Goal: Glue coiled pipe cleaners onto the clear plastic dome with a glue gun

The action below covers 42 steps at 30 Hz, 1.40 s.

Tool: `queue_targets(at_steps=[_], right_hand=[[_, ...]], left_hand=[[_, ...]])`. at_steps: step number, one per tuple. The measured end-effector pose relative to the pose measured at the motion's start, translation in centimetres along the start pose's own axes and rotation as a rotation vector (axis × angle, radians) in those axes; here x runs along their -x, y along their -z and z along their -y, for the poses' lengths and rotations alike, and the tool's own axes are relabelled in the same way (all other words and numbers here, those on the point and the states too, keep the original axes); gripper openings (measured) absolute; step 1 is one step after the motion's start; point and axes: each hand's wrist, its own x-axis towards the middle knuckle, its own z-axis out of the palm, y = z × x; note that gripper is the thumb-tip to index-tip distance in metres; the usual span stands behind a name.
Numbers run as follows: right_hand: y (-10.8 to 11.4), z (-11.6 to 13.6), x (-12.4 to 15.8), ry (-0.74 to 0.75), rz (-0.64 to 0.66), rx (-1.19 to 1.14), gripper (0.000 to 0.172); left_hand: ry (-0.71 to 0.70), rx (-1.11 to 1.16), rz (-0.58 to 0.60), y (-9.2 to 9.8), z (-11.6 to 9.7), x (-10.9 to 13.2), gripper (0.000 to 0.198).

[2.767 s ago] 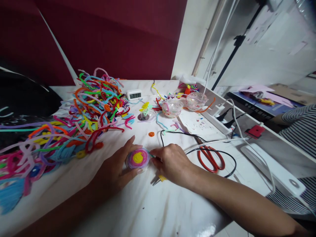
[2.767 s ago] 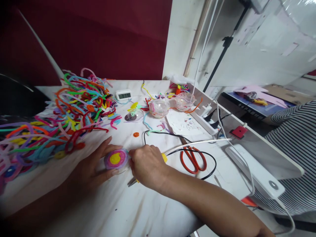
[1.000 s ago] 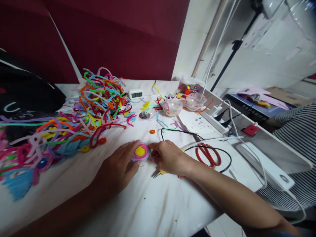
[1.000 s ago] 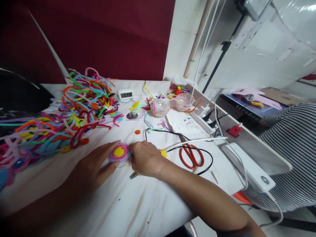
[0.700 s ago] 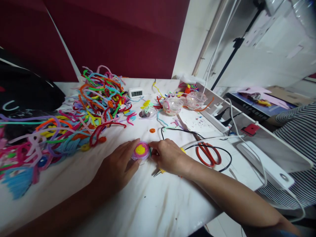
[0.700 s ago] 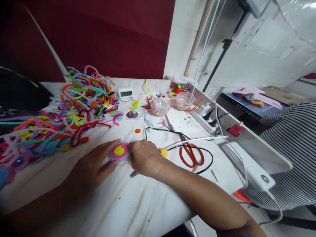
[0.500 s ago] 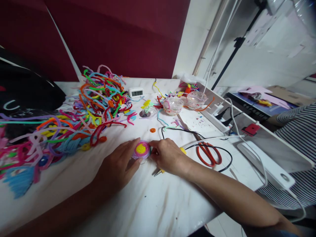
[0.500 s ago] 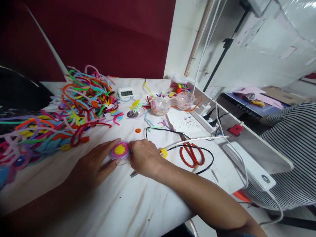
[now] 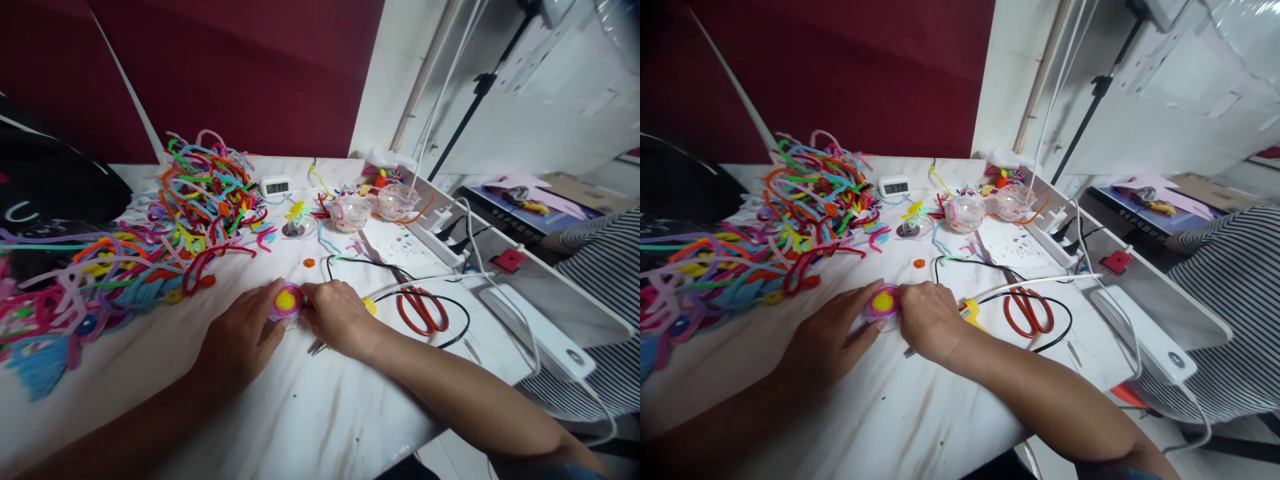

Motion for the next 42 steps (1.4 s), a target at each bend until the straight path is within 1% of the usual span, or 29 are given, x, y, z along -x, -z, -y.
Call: queue_targets(at_steps=[4, 7, 12, 16, 21, 28, 31, 35, 39, 42], right_hand=[[0.5, -0.1, -0.2, 0.049, 0.03, 0.086, 0.015], [1.0, -0.2, -0.3, 0.086, 0.06, 0.123, 0.017], [1.4, -0.6, -0.5, 0.112, 0.07, 0.129, 0.018], [1.3, -0.8, -0.6, 0.139, 0.066, 0.104, 0.018], [1.0, -0.8, -0.6, 0.162, 0.048, 0.107, 0.019], [1.0, -0.6, -0.3, 0.128, 0.038, 0.109, 0.017], [0.8, -0.7, -0.2, 0.121, 0.011, 0.104, 0.017], [0.6, -0.7, 0.0, 0.109, 0.003, 0.117, 0.017], [0.4, -0.7, 0.1, 0.086, 0.002, 0.133, 0.017], [0.3, -0.7, 0.2, 0.078, -0.004, 0.144, 0.018]], left_hand=[[0.011, 0.014, -0.017, 0.0, 0.0, 0.1, 0.045], [0.031, 0.025, -0.007, 0.0, 0.0, 0.1, 0.045], [0.087, 0.029, 0.014, -0.1, 0.1, 0.3, 0.044], [0.105, 0.038, 0.022, -0.2, 0.1, 0.3, 0.043], [0.093, 0.017, 0.016, -0.1, 0.0, 0.1, 0.042], [0.054, 0.011, 0.018, 0.0, 0.2, 0.3, 0.045], [0.027, 0.034, 0.041, 0.2, 0.3, 0.2, 0.045], [0.039, 0.086, 0.091, 0.9, 0.7, -0.1, 0.048], [0.031, 0.149, 0.19, 1.4, 1.6, -0.4, 0.05], [0.015, 0.203, 0.216, 1.6, 2.3, -0.4, 0.05]])
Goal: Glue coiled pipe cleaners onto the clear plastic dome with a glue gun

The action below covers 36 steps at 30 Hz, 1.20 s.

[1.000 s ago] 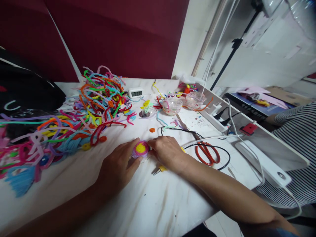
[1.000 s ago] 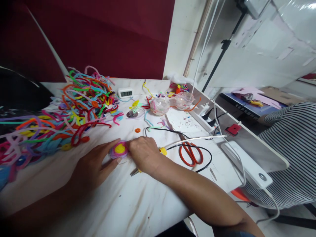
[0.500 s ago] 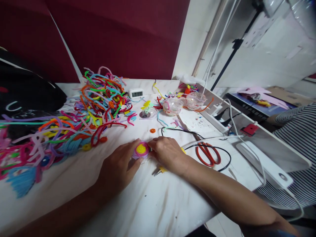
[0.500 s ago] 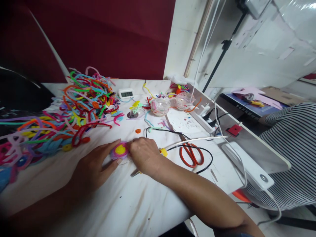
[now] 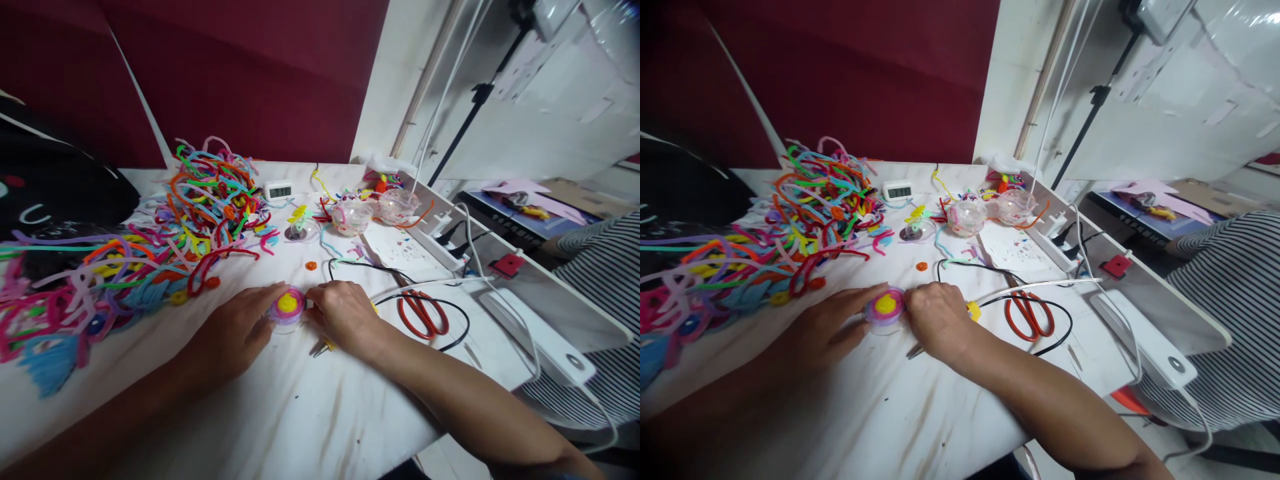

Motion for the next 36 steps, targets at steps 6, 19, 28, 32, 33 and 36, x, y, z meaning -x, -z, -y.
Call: queue_targets(at_steps=[6, 19, 28, 32, 33, 36], right_hand=[[0.2, 0.0, 0.1, 0.007, 0.002, 0.015, 0.018], [-0.2, -0.8, -0.6, 0.04, 0.007, -0.053, 0.021], [-0.2, -1.0, -0.7, -0.013, 0.021, -0.197, 0.037], [-0.5, -0.9, -1.0, -0.007, 0.002, -0.226, 0.045], [-0.5, -0.9, -1.0, -0.004, 0.001, -0.24, 0.046], [-0.4, -1.2, -1.1, -0.008, -0.007, -0.292, 0.046]], left_hand=[[0.029, 0.059, 0.061, 0.8, 0.2, -0.1, 0.051], [0.097, 0.188, 0.115, 1.9, 1.8, -1.3, 0.03], [0.081, 0.195, 0.071, 1.9, 1.2, -1.2, 0.028], [0.097, 0.247, 0.041, 1.7, 1.4, -1.2, 0.03], [0.112, 0.265, 0.043, 1.7, 1.4, -1.2, 0.03], [0.174, 0.327, 0.08, 1.6, 1.4, -1.1, 0.03]])
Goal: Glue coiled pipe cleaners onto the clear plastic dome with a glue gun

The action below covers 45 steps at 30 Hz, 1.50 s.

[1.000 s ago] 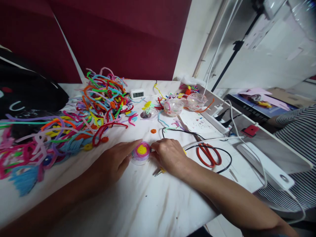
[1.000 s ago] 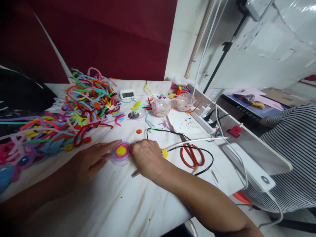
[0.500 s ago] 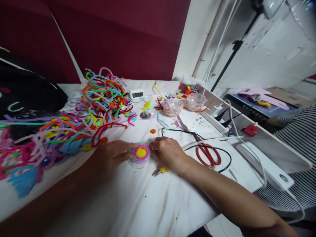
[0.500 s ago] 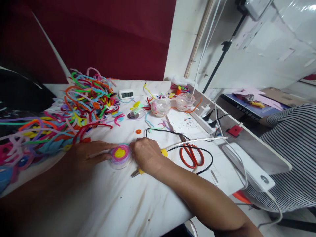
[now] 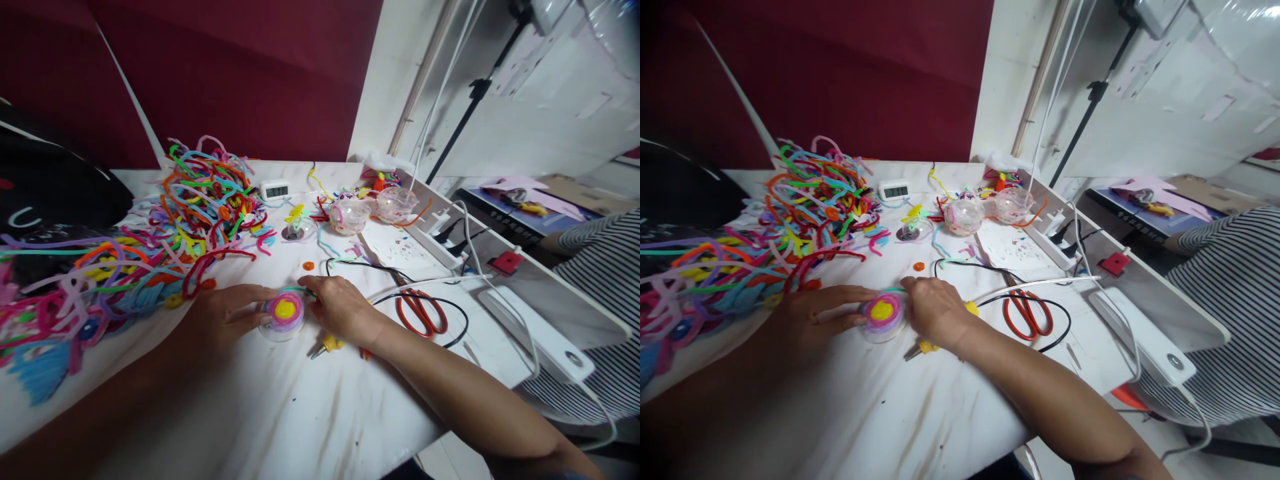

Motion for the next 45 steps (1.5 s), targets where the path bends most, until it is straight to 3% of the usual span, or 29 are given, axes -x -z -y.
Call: queue_targets(at_steps=[3, 6, 9, 16, 23, 30, 38, 42, 45], right_hand=[[1.3, -0.6, 0.7, 0.002, -0.08, -0.057, 0.045], [3.2, -1.6, 2.6, -0.007, -0.155, -0.032, 0.031], [4.1, -2.8, 5.6, -0.064, -0.111, 0.064, 0.018], [1.4, -5.8, 10.7, -0.142, 0.037, 0.093, 0.017], [0.0, -6.2, 10.6, -0.21, 0.032, -0.031, 0.006], [-0.2, -7.4, 11.9, -0.218, -0.018, -0.303, 0.013], [0.4, -7.7, 11.8, -0.199, -0.312, -0.893, 0.034], [0.4, -7.1, 11.0, -0.273, -0.384, -1.033, 0.033], [0.1, -6.7, 10.7, -0.24, -0.445, -1.062, 0.033]], left_hand=[[0.045, 0.05, 0.003, -0.2, 0.2, 0.0, 0.032], [0.044, 0.05, -0.016, -0.3, 0.7, 0.0, 0.033], [0.004, -0.003, -0.005, -0.3, 1.0, 0.0, 0.034], [-0.033, -0.119, -0.086, -1.2, 0.6, 0.5, 0.047], [-0.018, -0.241, -0.21, -3.8, -1.1, 0.7, 0.07], [0.028, -0.185, -0.229, -4.6, -1.1, 0.8, 0.076], [-0.073, -0.146, -0.217, -4.4, -0.9, 1.1, 0.083], [-0.171, -0.204, -0.245, -4.5, -0.3, 1.2, 0.072], [-0.208, -0.201, -0.239, -4.7, 0.3, 1.4, 0.065]])
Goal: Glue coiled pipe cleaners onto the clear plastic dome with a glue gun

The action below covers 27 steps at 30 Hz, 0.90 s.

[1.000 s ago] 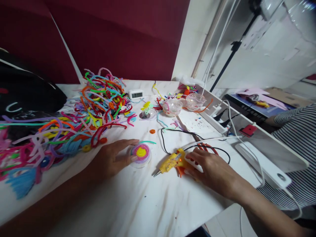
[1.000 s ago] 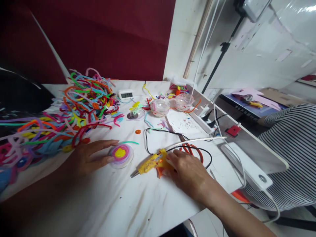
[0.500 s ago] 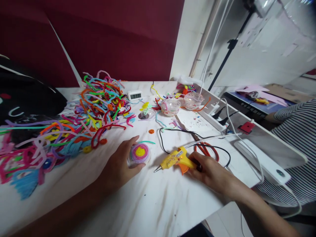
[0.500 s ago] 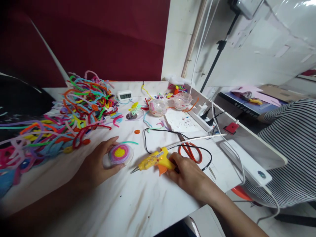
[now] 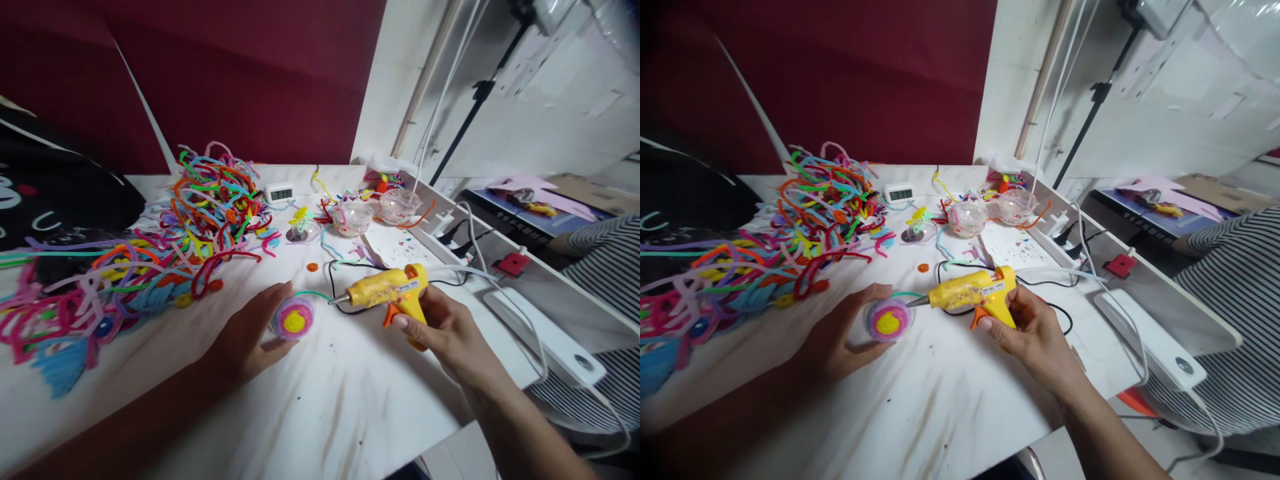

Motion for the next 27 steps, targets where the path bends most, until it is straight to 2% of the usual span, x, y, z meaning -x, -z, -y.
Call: queue_targets(at_steps=[5, 10, 13, 17, 27], right_hand=[[-1.2, -0.1, 0.3, 0.105, 0.024, 0.07, 0.029], [-2.2, -1.0, 0.5, 0.202, 0.063, 0.074, 0.025], [-2.2, -1.9, 0.5, 0.202, 0.133, 0.098, 0.019], [-2.2, -2.4, 0.5, 0.179, 0.167, 0.123, 0.022], [-2.7, -0.9, 0.5, 0.228, 0.183, 0.264, 0.026]], left_hand=[[-0.06, 0.04, 0.022, -0.1, 0.2, 0.4, 0.066], [-0.193, 0.055, 0.001, -0.1, 0.3, 0.2, 0.082], [-0.228, 0.043, 0.003, -0.1, 0.3, 0.1, 0.088], [-0.221, 0.041, 0.0, -0.1, 0.3, 0.2, 0.093], [-0.275, 0.055, -0.057, 0.0, -0.1, -0.3, 0.094]])
